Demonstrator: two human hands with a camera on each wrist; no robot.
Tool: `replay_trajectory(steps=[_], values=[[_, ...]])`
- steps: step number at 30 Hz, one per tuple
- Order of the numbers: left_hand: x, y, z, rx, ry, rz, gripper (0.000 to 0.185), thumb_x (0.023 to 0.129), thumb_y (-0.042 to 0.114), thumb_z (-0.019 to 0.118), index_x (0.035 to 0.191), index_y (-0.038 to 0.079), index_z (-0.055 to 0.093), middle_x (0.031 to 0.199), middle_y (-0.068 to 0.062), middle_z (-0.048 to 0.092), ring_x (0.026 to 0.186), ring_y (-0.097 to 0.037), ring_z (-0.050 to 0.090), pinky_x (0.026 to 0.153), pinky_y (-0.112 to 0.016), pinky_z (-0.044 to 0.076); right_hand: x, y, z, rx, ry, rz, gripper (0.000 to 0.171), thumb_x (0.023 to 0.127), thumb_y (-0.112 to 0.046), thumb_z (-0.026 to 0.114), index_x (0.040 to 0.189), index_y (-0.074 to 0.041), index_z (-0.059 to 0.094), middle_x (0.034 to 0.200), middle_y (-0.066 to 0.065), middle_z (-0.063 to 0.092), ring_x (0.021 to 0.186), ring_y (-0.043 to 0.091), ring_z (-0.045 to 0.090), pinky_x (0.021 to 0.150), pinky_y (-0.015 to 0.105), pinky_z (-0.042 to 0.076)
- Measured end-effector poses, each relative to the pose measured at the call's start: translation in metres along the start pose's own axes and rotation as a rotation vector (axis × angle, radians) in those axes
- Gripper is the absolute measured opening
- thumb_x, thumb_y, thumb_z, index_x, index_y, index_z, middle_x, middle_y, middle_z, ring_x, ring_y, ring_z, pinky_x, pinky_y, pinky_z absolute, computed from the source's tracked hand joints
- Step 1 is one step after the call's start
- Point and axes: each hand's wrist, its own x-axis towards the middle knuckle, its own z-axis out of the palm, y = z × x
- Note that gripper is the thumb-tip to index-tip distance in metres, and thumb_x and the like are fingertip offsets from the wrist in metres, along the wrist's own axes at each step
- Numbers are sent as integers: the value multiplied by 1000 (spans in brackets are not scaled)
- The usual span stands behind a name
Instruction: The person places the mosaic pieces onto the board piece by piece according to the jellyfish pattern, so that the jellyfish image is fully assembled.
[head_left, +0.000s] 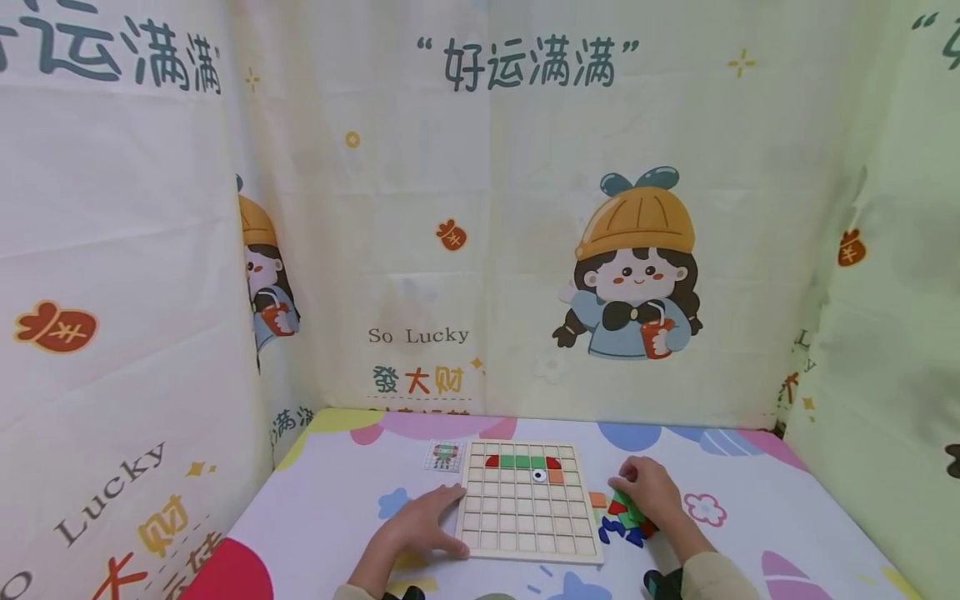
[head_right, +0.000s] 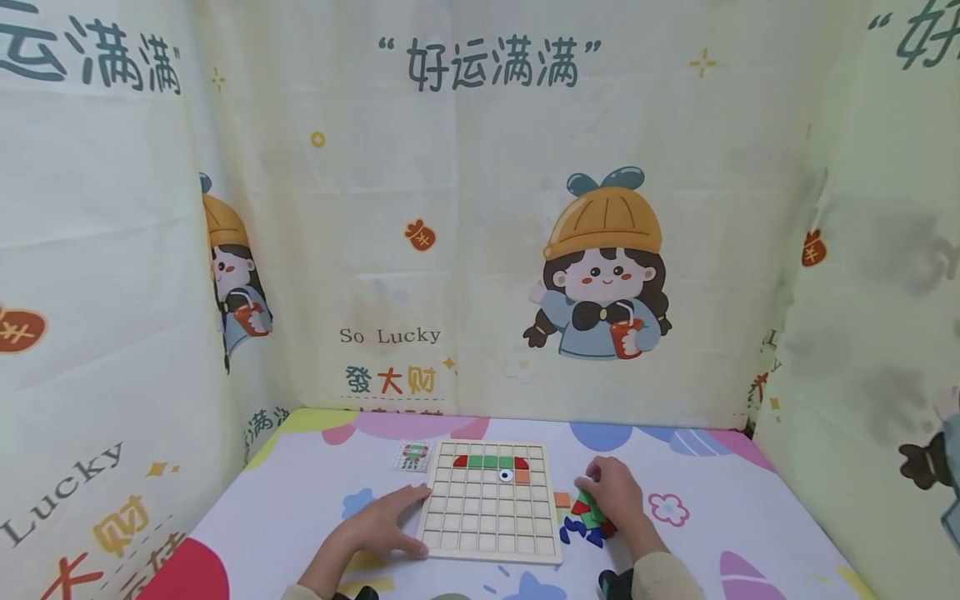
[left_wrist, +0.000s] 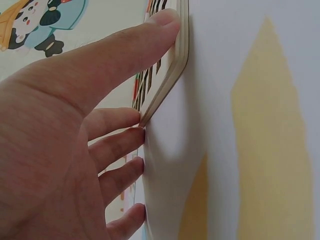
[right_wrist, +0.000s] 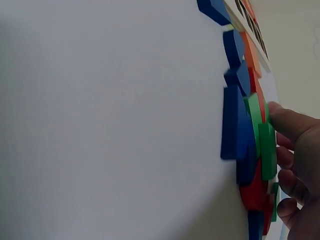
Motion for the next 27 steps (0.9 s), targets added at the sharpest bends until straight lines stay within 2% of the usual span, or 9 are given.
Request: replay_trajectory(steps=[4, 8, 12, 17, 23, 27], values=[[0, 1, 1, -5, -2, -4, 91, 58, 51, 79, 137, 23, 42, 142, -4, 42, 132, -33, 36, 106, -55, 31, 2, 0, 3, -20, 9, 19, 25, 76, -32, 72, 83, -11, 61, 73, 2, 54, 68, 15, 47, 59, 24, 46], [0, 1, -1, -12, -5, -7, 91, 59, 51, 79, 137, 22, 42, 142, -5, 42, 132, -34, 36, 106, -56, 31, 2, 1, 1, -7, 11, 2, 22, 82, -31, 67, 89, -10, 64, 79, 2, 58, 70, 15, 48, 60, 24, 47], [-1, 2, -2, -6, -8, 1, 91, 59, 50, 79, 137, 20, 41, 143, -6, 42, 132, -35, 35, 106, -57, 30, -1, 5, -5, 42, -7, -29, 19, 84, -22, 63, 99, -10, 66, 91, 4, 62, 76, 17, 50, 66, 29, 52], [-1, 2, -3, 6, -13, 1, 91, 60, 50, 78, 137, 21, 41, 143, -6, 42, 132, -35, 35, 106, -57, 30, 0, 11, -9, 74, -50, -58, 22, 80, -13, 67, 103, -13, 68, 101, 5, 62, 83, 17, 51, 71, 32, 54], [-1, 2, -4, 1, -17, 7, 91, 60, 50, 78, 137, 20, 41, 143, -6, 42, 132, -35, 35, 107, -57, 29, 3, 13, -10, 50, -82, -106, 24, 79, -11, 69, 102, -16, 71, 99, 2, 62, 83, 15, 52, 71, 30, 54], [-1, 2, -4, -2, -21, 6, 91, 61, 50, 78, 137, 20, 41, 143, -6, 41, 133, -35, 33, 108, -57, 28, 4, 12, -11, 62, -108, -96, 24, 79, -10, 68, 102, -16, 71, 96, 2, 60, 82, 15, 51, 70, 29, 55]])
